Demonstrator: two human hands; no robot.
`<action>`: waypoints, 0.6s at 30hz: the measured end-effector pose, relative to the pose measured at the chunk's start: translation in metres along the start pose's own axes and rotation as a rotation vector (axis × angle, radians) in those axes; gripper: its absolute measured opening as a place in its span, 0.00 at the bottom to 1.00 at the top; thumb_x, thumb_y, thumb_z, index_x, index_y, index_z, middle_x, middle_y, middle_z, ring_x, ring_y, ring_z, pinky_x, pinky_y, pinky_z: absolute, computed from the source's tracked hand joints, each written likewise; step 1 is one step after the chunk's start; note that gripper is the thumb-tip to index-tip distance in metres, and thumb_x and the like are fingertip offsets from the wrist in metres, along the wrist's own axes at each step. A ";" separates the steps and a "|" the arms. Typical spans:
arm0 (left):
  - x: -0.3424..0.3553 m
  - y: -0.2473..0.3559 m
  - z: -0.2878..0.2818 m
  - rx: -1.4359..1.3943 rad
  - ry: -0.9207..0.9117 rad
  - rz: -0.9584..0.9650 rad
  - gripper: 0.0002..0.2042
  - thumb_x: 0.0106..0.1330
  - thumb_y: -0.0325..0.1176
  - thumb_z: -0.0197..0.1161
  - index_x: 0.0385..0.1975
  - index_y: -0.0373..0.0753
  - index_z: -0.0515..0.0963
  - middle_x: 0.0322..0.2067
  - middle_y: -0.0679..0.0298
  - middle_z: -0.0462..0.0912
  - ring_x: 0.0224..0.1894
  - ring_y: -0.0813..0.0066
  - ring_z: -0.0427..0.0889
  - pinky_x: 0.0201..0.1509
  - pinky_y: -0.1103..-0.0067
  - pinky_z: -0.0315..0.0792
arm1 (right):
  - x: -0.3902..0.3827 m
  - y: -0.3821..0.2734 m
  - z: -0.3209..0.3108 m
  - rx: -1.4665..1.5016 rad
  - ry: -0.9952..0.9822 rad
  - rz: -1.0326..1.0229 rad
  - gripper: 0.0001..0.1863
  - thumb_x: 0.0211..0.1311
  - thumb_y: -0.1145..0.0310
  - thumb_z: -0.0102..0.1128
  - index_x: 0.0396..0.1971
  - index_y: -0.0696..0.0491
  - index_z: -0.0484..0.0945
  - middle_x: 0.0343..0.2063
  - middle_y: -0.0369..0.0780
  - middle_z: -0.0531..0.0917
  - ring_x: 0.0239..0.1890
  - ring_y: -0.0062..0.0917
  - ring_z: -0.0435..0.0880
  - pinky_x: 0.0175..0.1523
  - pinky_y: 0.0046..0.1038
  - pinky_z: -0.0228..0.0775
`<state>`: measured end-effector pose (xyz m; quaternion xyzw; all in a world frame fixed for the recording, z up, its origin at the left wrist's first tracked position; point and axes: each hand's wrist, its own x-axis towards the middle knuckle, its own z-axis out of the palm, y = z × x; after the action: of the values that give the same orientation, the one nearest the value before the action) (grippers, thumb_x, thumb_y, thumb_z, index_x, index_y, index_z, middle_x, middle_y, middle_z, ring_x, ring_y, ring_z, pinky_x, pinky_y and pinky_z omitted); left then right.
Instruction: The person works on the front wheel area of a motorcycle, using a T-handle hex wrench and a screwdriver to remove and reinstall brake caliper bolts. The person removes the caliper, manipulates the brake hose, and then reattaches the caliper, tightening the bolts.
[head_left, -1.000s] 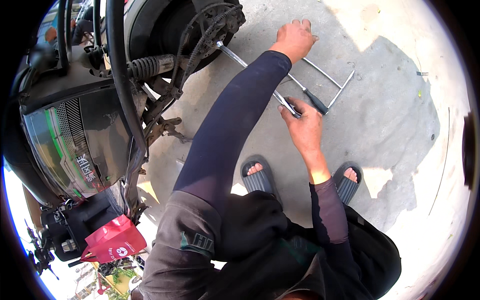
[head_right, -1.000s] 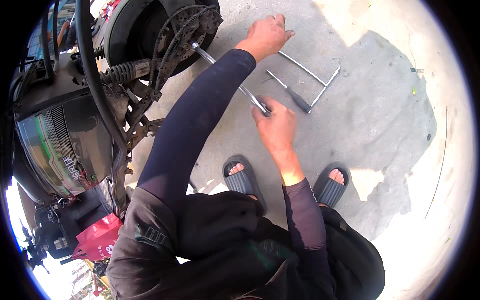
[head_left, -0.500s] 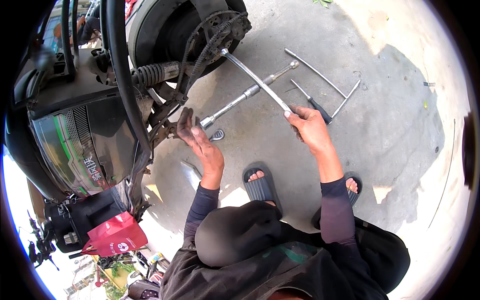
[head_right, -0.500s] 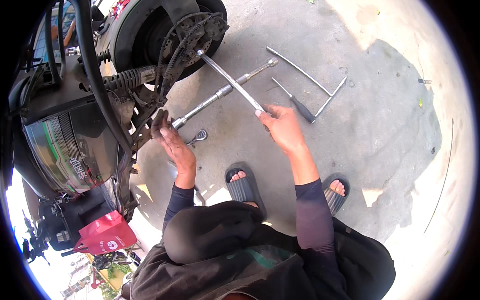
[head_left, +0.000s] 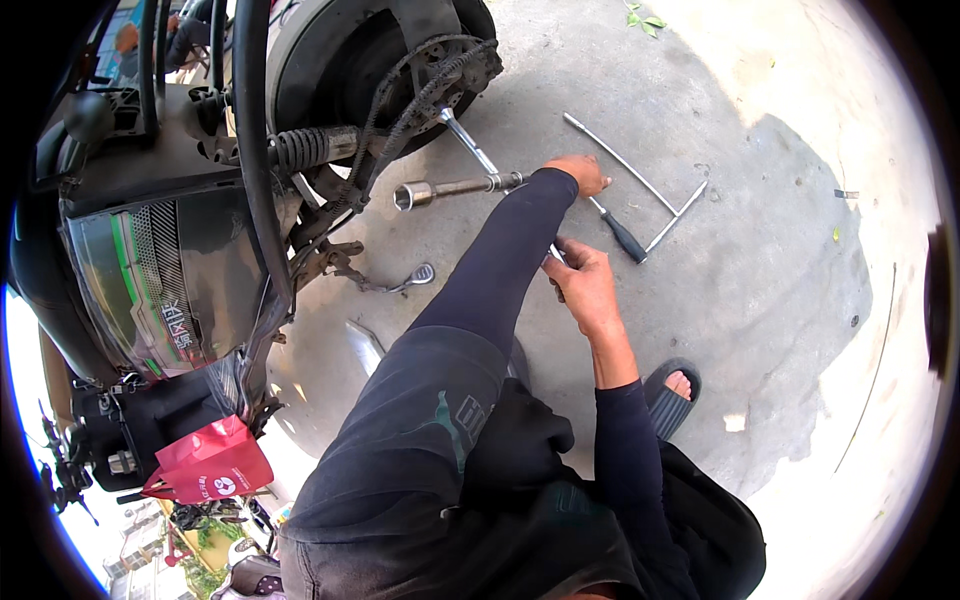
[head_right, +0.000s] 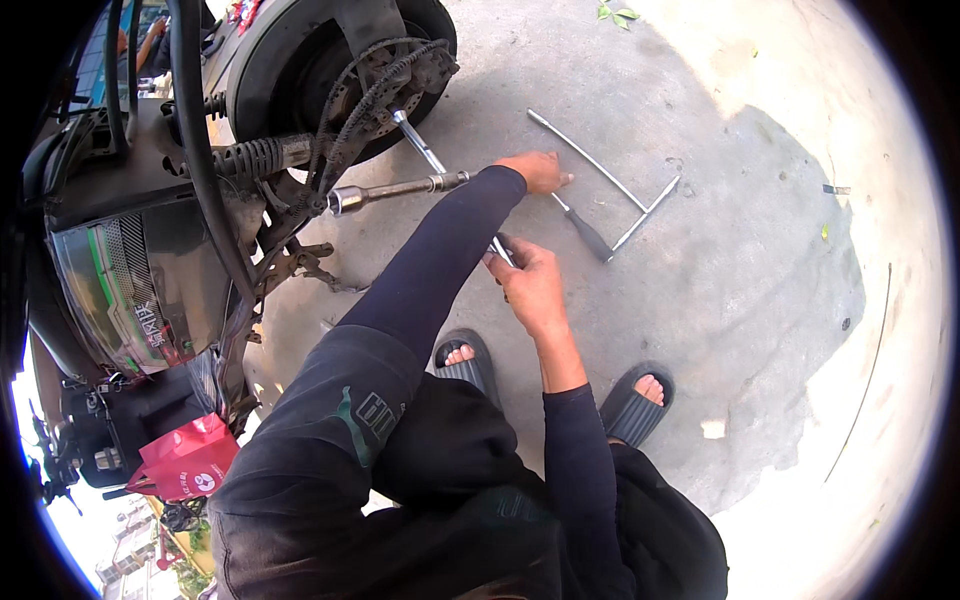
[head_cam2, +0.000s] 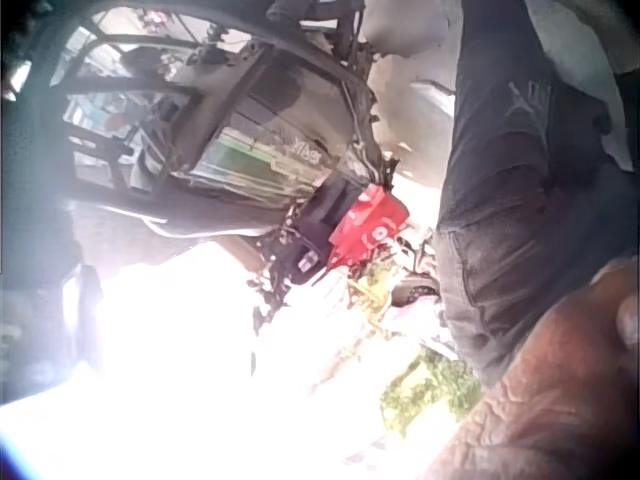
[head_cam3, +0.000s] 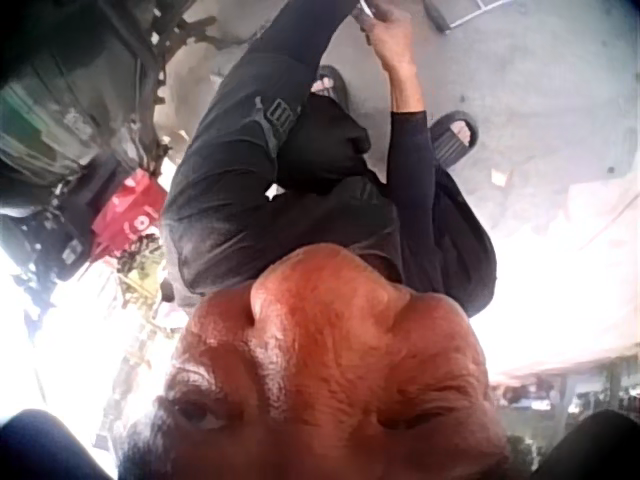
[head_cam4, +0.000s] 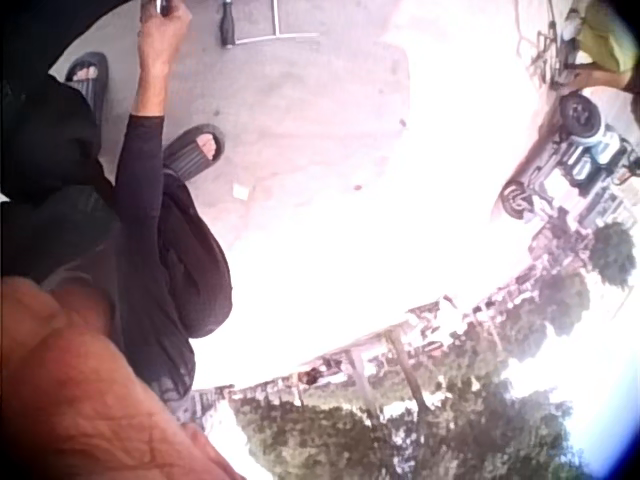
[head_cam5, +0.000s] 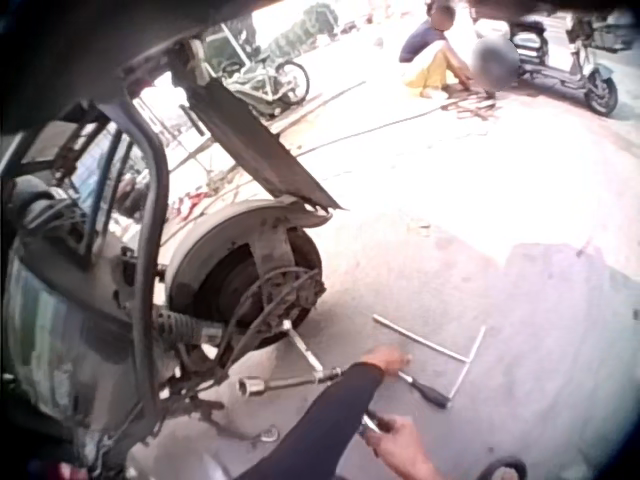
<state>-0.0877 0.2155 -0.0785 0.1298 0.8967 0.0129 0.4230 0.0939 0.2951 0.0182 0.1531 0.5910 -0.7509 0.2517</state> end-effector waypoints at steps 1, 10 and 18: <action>-0.007 0.005 -0.015 0.026 0.041 0.089 0.34 0.73 0.54 0.49 0.67 0.30 0.60 0.62 0.40 0.70 0.67 0.48 0.68 0.68 0.61 0.64 | 0.004 -0.002 -0.001 0.003 0.001 -0.010 0.20 0.60 0.72 0.64 0.51 0.62 0.81 0.18 0.29 0.74 0.17 0.11 0.66 0.21 0.20 0.56; -0.267 -0.007 -0.007 0.021 1.530 0.454 0.20 0.71 0.41 0.58 0.57 0.40 0.67 0.56 0.51 0.72 0.65 0.52 0.68 0.69 0.59 0.61 | 0.014 -0.032 -0.048 -0.011 -0.053 0.109 0.17 0.61 0.66 0.66 0.46 0.61 0.82 0.18 0.29 0.73 0.16 0.11 0.66 0.20 0.18 0.53; -0.132 0.019 -0.066 -0.456 1.362 0.394 0.14 0.71 0.29 0.55 0.50 0.30 0.61 0.28 0.53 0.81 0.27 0.56 0.84 0.29 0.66 0.76 | 0.002 -0.023 -0.030 -0.065 0.027 0.173 0.18 0.59 0.65 0.66 0.46 0.61 0.83 0.19 0.30 0.75 0.19 0.13 0.68 0.23 0.20 0.58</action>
<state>-0.0537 0.2080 0.0661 0.1604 0.8956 0.3515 -0.2203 0.0768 0.3278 0.0281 0.2056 0.6031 -0.7046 0.3123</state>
